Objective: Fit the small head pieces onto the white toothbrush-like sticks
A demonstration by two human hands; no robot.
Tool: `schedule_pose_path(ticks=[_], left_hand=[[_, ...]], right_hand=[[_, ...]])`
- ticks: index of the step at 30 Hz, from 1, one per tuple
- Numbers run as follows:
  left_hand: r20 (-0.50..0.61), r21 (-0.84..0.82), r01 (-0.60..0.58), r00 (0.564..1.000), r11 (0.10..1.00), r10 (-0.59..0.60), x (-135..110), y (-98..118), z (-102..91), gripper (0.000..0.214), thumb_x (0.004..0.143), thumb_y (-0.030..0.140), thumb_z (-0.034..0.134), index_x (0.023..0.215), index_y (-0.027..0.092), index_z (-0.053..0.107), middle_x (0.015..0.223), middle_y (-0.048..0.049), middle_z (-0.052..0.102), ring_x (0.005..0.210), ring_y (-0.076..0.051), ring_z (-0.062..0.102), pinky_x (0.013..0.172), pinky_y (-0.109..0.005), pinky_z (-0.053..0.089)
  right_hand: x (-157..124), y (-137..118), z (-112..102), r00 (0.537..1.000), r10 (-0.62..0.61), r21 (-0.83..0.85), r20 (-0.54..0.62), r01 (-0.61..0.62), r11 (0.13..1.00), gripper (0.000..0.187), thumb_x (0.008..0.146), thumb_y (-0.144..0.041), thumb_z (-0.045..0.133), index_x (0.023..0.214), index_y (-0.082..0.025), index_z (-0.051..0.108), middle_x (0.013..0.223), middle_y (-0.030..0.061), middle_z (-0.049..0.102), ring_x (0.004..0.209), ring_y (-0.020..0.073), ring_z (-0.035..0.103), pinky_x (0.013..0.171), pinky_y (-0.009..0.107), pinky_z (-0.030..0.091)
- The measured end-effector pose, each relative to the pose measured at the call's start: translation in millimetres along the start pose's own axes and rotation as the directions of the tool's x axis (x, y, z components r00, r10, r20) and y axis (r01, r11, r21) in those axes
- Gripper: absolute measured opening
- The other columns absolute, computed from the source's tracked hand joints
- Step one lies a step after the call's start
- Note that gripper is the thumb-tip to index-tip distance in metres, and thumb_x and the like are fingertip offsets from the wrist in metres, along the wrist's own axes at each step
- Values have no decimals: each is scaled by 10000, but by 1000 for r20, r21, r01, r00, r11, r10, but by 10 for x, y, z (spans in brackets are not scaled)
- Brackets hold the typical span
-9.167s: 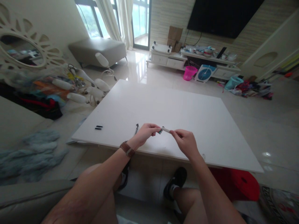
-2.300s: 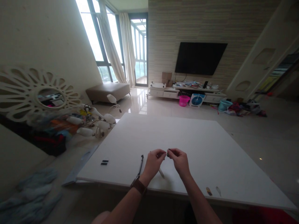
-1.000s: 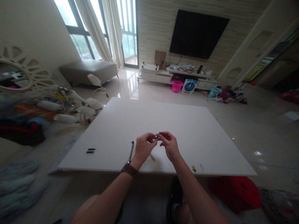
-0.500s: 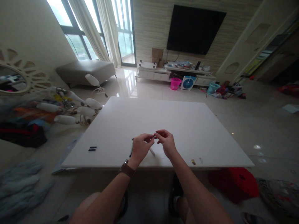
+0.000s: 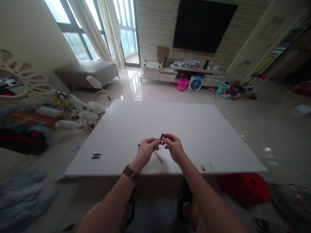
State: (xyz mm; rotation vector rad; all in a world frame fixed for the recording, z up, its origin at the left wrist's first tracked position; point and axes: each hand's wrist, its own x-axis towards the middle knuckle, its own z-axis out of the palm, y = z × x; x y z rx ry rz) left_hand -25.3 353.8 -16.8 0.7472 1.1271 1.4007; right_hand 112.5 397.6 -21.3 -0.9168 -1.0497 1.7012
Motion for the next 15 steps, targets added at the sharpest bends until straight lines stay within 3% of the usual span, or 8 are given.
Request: schedule_pose_path(ticks=[3, 6, 11, 15], left_hand=[[64, -225, 97, 994, 970, -84, -44, -13, 29, 174, 644, 244, 828, 746, 119, 764, 738, -49, 703, 585, -55, 522, 554, -162, 434], [95, -330, 154, 987, 931, -130, -105, -11, 67, 193, 607, 220, 866, 718, 110, 753, 714, -33, 673, 570, -36, 503, 533, -135, 417], [125, -382, 185, 981, 906, -148, -164, -15, 128, 202, 603, 220, 881, 727, 121, 757, 722, -25, 664, 624, -42, 536, 548, -112, 421], [99, -291, 148, 987, 945, -124, -137, -26, 133, 211, 614, 233, 865, 761, 116, 769, 748, -43, 686, 609, -45, 527, 555, -131, 419]], right_hand=[[-68, -27, 41, 997, 49, 30, 56, -50, 998, 301, 676, -357, 827, 912, -180, 764, 825, 34, 683, 701, 118, 591, 500, 182, 366], [-139, -45, 72, 998, 8, 51, 55, -11, 999, 240, 684, -351, 822, 826, -168, 762, 752, 32, 670, 679, 115, 573, 499, 186, 360], [-206, -47, 44, 999, -34, 57, 35, 32, 998, 212, 691, -336, 815, 806, -170, 751, 726, 26, 663, 636, 111, 561, 482, 193, 355], [-182, -58, -26, 993, -114, 11, 3, 114, 993, 271, 699, -315, 805, 936, -198, 745, 789, 8, 654, 625, 107, 582, 472, 192, 360]])
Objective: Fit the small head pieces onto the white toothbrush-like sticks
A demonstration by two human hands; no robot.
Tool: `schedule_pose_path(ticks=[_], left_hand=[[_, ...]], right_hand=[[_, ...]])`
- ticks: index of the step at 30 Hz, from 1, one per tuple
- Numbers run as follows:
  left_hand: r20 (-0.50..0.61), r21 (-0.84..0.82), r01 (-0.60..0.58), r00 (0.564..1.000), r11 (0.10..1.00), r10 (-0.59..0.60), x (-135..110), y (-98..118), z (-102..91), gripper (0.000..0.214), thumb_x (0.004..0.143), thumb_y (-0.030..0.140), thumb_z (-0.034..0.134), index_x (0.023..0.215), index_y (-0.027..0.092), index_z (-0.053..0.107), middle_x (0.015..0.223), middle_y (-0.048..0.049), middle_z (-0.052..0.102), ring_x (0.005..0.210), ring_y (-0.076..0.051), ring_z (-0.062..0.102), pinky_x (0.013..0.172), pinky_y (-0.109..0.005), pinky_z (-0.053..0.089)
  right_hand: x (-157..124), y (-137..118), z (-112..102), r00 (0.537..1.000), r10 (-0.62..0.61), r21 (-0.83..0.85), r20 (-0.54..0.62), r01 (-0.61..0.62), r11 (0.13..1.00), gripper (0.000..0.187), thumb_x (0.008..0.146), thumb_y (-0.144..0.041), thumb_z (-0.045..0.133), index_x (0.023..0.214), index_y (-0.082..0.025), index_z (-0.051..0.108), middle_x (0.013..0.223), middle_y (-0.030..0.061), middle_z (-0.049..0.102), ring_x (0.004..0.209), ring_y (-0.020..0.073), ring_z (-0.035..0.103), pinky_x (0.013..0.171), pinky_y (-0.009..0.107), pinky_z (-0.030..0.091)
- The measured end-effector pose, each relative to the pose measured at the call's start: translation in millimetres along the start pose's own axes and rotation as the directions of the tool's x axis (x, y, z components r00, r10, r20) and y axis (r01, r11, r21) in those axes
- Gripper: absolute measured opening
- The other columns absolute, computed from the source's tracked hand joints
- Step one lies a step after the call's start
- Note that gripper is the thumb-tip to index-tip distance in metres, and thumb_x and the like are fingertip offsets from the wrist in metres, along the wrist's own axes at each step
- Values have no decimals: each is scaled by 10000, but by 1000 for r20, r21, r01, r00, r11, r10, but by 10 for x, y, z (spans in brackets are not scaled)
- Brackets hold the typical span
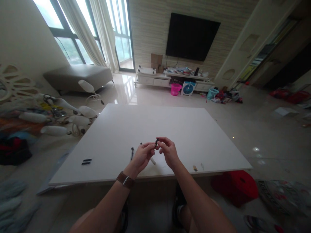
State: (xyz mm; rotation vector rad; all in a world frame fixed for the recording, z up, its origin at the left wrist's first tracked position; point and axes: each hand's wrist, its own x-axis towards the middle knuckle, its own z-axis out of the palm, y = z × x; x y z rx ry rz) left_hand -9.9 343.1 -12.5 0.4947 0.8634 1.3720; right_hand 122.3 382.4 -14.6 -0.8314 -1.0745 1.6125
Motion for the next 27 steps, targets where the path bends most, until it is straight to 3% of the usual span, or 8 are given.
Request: schedule_pose_path(ticks=[2, 5, 12, 17, 23, 27], left_hand=[[-26, 95, -20, 999, 995, 22, 28, 12, -17, 203, 621, 242, 846, 753, 108, 768, 745, -50, 690, 570, -45, 503, 555, -155, 420], [-64, 179, -39, 997, 983, 52, 78, 39, -47, 199, 624, 257, 821, 746, 111, 765, 726, -43, 677, 554, -57, 501, 557, -184, 415], [-147, 192, -59, 985, 980, 89, 171, 38, -79, 259, 590, 286, 829, 784, 124, 774, 739, -39, 677, 581, -75, 523, 589, -208, 422], [-153, 257, -70, 982, 964, 112, 129, 17, -79, 308, 590, 305, 834, 819, 110, 768, 671, -36, 657, 581, -89, 519, 597, -224, 418], [-208, 258, -92, 967, 962, 149, 31, 8, -123, 353, 546, 328, 876, 796, 119, 741, 622, -6, 619, 580, -96, 519, 619, -243, 431], [-219, 246, -91, 965, 965, 146, 27, 11, -124, 355, 531, 337, 882, 763, 113, 735, 646, -17, 630, 582, -95, 515, 613, -247, 424]], right_hand=[[35, -8, -35, 999, -52, -53, -11, 51, 997, 342, 697, -299, 803, 1022, -220, 732, 837, 0, 649, 623, 106, 596, 472, 195, 373], [89, -3, -72, 999, -44, -121, -8, 43, 992, 287, 699, -296, 784, 965, -200, 732, 808, 1, 644, 589, 103, 583, 457, 200, 377], [131, 56, -86, 999, -50, -308, 1, 48, 950, 147, 669, -255, 767, 765, -173, 691, 666, 11, 649, 623, 141, 592, 461, 202, 434], [101, 70, -72, 998, -64, -335, 23, 68, 940, 150, 661, -266, 768, 749, -175, 688, 712, 18, 678, 651, 148, 611, 517, 228, 478], [-14, 83, -34, 983, -175, -518, 56, 178, 837, 108, 713, -256, 751, 784, -186, 710, 775, 23, 713, 714, 158, 658, 575, 230, 475], [-42, 80, -33, 978, -205, -538, 44, 196, 820, 108, 738, -270, 747, 807, -188, 726, 792, 26, 720, 724, 159, 663, 563, 225, 466]])
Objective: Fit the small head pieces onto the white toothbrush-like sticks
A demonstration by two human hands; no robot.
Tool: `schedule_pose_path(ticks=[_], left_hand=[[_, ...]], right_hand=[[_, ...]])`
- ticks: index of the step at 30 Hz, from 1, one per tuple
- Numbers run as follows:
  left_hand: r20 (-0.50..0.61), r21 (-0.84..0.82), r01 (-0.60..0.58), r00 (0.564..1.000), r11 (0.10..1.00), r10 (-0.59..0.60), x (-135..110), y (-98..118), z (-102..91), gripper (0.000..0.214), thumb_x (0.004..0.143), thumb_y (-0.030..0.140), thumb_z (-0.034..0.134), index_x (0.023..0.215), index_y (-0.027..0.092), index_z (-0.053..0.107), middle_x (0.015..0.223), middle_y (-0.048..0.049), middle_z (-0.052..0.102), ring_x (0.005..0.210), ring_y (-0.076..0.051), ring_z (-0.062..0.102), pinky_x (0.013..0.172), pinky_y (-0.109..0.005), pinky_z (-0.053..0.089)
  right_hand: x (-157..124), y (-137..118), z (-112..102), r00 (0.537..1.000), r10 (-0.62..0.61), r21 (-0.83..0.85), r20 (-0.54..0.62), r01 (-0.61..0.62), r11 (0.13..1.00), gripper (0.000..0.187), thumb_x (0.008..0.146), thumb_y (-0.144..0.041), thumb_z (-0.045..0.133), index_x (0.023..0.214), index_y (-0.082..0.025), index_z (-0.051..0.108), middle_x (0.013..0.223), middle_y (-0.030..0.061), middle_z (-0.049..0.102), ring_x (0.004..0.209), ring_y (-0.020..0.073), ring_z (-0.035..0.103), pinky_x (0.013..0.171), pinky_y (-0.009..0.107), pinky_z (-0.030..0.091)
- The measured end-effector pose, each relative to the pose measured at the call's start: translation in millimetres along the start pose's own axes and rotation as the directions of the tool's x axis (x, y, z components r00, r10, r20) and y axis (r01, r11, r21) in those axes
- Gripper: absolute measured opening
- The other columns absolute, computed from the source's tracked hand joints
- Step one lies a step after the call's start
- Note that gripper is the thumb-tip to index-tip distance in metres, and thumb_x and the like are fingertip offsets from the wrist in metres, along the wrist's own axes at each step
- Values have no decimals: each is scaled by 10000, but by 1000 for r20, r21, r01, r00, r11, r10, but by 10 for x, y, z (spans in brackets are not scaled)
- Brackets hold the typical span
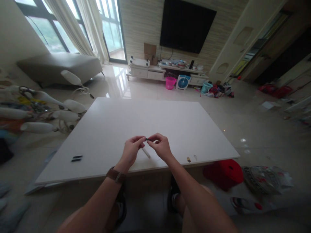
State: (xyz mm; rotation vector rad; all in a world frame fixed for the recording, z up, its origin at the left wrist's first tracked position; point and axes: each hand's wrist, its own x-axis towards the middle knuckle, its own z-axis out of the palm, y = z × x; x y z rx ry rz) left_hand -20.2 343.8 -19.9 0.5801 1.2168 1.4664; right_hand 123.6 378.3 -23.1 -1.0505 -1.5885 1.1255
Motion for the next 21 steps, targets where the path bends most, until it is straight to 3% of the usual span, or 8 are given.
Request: schedule_pose_path(ticks=[6, 12, 21], left_hand=[[33, 87, -38, 999, 995, 35, 54, 48, 8, 364, 597, 396, 862, 798, 116, 743, 649, -25, 640, 594, -108, 528, 619, -257, 429], [36, 128, -46, 998, 991, 41, 107, 72, -8, 363, 625, 427, 847, 800, 126, 745, 746, -57, 689, 619, -121, 556, 644, -274, 449], [149, 78, 0, 989, 997, -12, 49, 51, -51, 345, 688, 445, 809, 772, 122, 724, 768, -56, 673, 616, -102, 546, 641, -251, 457]], right_hand=[[62, 24, -18, 999, 47, 24, 13, -48, 999, 143, 764, -306, 742, 828, -178, 752, 785, 37, 719, 665, 151, 639, 558, 247, 487], [100, 17, 27, 1000, 1, 0, -31, -1, 1000, 140, 786, -324, 734, 799, -186, 753, 796, 40, 717, 626, 140, 623, 554, 256, 497], [116, 67, 74, 988, 152, 295, 8, -148, 944, 221, 731, -374, 772, 764, -162, 719, 681, 28, 685, 553, 136, 609, 482, 243, 481]])
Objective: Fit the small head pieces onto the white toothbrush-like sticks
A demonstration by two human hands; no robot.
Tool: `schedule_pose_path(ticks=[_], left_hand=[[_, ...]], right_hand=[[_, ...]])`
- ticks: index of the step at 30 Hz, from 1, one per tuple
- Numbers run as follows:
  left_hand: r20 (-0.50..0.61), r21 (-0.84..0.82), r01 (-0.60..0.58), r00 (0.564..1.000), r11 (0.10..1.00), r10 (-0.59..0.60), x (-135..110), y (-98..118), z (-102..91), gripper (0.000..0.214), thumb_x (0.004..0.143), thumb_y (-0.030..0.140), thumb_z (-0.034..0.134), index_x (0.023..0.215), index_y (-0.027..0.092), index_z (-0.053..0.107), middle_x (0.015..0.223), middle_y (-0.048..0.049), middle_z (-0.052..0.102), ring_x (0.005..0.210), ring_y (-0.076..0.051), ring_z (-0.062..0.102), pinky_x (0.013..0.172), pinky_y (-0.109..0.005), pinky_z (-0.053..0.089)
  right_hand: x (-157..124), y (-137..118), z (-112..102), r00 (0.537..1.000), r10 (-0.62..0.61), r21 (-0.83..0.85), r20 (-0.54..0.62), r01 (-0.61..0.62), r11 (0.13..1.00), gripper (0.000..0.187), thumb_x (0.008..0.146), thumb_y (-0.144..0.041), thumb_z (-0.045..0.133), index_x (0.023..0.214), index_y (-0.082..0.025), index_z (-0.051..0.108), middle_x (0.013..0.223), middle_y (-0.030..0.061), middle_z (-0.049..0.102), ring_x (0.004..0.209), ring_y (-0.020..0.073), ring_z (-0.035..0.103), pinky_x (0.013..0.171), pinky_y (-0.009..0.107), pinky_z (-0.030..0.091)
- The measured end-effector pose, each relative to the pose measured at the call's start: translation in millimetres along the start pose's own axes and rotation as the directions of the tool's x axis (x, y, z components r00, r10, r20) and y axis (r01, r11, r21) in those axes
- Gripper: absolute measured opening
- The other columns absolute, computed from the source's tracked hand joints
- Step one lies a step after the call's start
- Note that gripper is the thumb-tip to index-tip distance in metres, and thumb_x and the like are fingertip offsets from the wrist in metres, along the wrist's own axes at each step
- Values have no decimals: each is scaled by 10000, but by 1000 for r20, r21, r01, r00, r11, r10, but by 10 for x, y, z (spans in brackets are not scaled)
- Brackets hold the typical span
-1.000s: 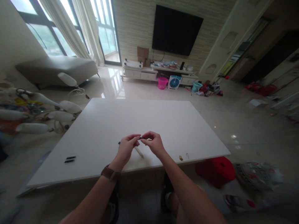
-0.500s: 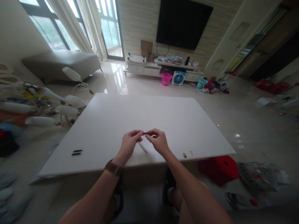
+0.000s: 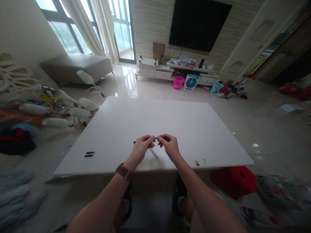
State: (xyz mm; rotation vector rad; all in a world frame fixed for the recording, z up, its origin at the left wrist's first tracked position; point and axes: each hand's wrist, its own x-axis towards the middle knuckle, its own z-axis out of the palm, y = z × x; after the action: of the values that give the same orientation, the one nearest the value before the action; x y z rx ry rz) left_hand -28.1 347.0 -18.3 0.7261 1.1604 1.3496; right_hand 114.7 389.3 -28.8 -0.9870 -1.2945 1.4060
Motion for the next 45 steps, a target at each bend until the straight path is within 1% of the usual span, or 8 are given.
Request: schedule_pose_path(ticks=[4, 8, 15, 20, 28, 34, 39, 45], left_hand=[[24, 3, -10, 1000, 1000, 10, -14, -3, 2, 320, 693, 415, 814, 804, 125, 737, 815, -68, 696, 644, -104, 557, 650, -246, 462], [-8, 8, -16, 1000, 1000, 17, 6, -23, 0, 322, 675, 407, 830, 806, 127, 741, 810, -77, 714, 664, -115, 577, 667, -254, 471], [52, -49, 14, 999, 999, -11, 21, -26, 39, 326, 667, 389, 846, 845, 138, 739, 887, -107, 749, 746, -151, 643, 709, -274, 499], [49, 1, 8, 999, 1000, -8, 0, -19, 62, 354, 650, 390, 861, 870, 140, 743, 913, -118, 757, 745, -161, 661, 733, -298, 515], [-19, 63, -68, 997, 996, 70, -26, -71, 72, 319, 637, 369, 873, 829, 136, 769, 810, -93, 746, 724, -174, 665, 726, -306, 518], [-30, 90, -127, 991, 988, 131, -59, -65, 130, 357, 620, 406, 879, 827, 136, 773, 793, -95, 749, 672, -175, 662, 694, -312, 517], [-65, 118, -155, 984, 981, 164, -70, -71, 159, 342, 624, 396, 877, 818, 136, 768, 761, -85, 743, 653, -178, 666, 675, -308, 524], [-40, 99, -79, 996, 992, 84, -36, -108, 146, 363, 647, 420, 865, 828, 126, 753, 758, -86, 737, 654, -174, 674, 686, -303, 541]], right_hand=[[-28, -19, -7, 999, 25, 38, 32, -26, 999, 252, 722, -394, 774, 797, -160, 718, 693, 32, 687, 563, 142, 616, 473, 243, 476], [-29, -45, -18, 999, 23, 81, 36, -26, 996, 246, 723, -361, 768, 864, -168, 712, 714, 25, 689, 629, 160, 647, 491, 241, 485], [32, -25, -34, 999, 21, 172, -49, -12, 985, 285, 688, -339, 808, 883, -183, 670, 716, 13, 684, 660, 163, 664, 490, 221, 444], [26, -22, -33, 996, 28, 144, -89, -15, 989, 253, 699, -360, 799, 822, -177, 675, 703, 13, 677, 646, 148, 639, 501, 222, 413], [-44, -24, 27, 997, 13, 75, -78, -7, 997, 293, 705, -337, 795, 942, -186, 712, 799, 34, 723, 688, 152, 644, 516, 218, 462], [-68, -74, 45, 992, -39, 28, -118, 42, 999, 285, 711, -340, 780, 935, -176, 718, 769, 34, 722, 674, 159, 653, 554, 248, 528], [-79, -66, 27, 993, -42, 18, -112, 44, 999, 289, 730, -355, 772, 964, -194, 719, 808, 36, 727, 710, 163, 655, 558, 242, 521], [-54, -8, -17, 990, -42, -46, -135, 37, 998, 285, 748, -347, 764, 981, -187, 726, 812, 41, 731, 720, 169, 664, 591, 252, 512]])
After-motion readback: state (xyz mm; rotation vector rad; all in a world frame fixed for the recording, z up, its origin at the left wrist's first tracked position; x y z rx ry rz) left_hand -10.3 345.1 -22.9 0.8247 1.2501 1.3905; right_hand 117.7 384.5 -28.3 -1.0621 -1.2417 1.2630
